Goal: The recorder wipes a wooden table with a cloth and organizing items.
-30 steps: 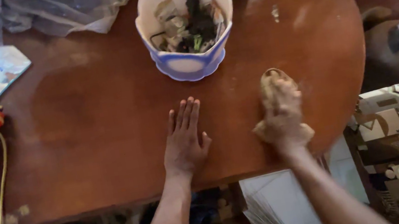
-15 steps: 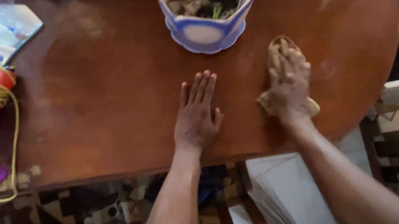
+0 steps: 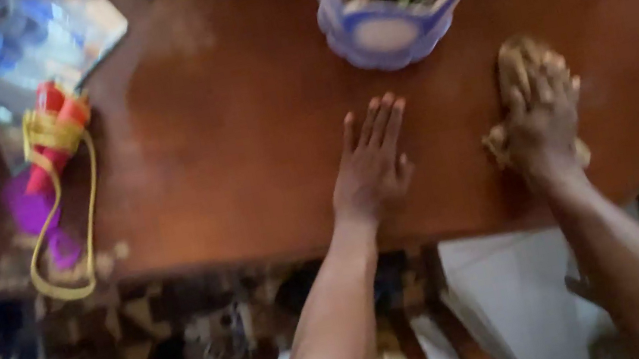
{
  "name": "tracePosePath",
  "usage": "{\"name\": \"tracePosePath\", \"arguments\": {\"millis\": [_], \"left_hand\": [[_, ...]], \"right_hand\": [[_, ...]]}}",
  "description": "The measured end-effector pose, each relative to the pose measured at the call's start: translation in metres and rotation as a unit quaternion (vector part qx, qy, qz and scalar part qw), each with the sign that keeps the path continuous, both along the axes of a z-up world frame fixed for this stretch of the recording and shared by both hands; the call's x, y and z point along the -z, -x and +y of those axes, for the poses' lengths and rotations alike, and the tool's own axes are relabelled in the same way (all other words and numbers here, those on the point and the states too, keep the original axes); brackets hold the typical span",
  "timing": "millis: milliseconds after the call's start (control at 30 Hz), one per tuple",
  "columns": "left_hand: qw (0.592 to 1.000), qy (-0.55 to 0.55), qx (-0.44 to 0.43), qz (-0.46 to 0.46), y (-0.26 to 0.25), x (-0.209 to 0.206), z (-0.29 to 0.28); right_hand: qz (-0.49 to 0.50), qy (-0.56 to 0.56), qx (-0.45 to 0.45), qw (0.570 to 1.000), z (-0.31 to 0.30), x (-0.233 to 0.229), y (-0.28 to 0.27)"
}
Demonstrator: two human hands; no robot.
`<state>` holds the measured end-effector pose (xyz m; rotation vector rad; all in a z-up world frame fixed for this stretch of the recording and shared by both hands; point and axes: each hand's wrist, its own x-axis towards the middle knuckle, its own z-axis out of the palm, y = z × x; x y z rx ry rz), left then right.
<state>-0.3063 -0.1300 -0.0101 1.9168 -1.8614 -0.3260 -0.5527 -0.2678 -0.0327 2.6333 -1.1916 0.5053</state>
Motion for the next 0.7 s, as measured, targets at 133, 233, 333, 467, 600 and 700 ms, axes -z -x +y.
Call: {"name": "tracePosePath", "arguments": {"millis": [133, 233, 333, 467, 600, 700], "left_hand": [[0.999, 0.048, 0.0, 0.013, 0.002, 0.009, -0.005], [0.999, 0.039, -0.012, 0.002, 0.003, 0.016, -0.014], [1.0, 0.025, -0.018, -0.005, 0.0, 0.015, -0.01], [0.998, 0.054, -0.017, 0.027, 0.004, 0.014, -0.004], [0.998, 0.048, -0.028, 0.009, 0.008, 0.018, -0.009], [0.999, 0.044, -0.03, -0.008, 0.009, 0.016, -0.011]], "right_hand": [[-0.113, -0.122, 0.083, 0.983, 0.0, 0.041, -0.003], [-0.059, -0.242, 0.064, 0.966, 0.048, -0.012, -0.029], [-0.019, -0.231, 0.005, 0.973, 0.038, -0.014, -0.011], [0.017, -0.085, -0.019, 0.996, 0.005, -0.012, -0.001], [0.025, -0.051, -0.057, 0.997, -0.002, 0.013, -0.04], [-0.042, -0.079, -0.129, 0.988, 0.032, -0.012, -0.06]]}}
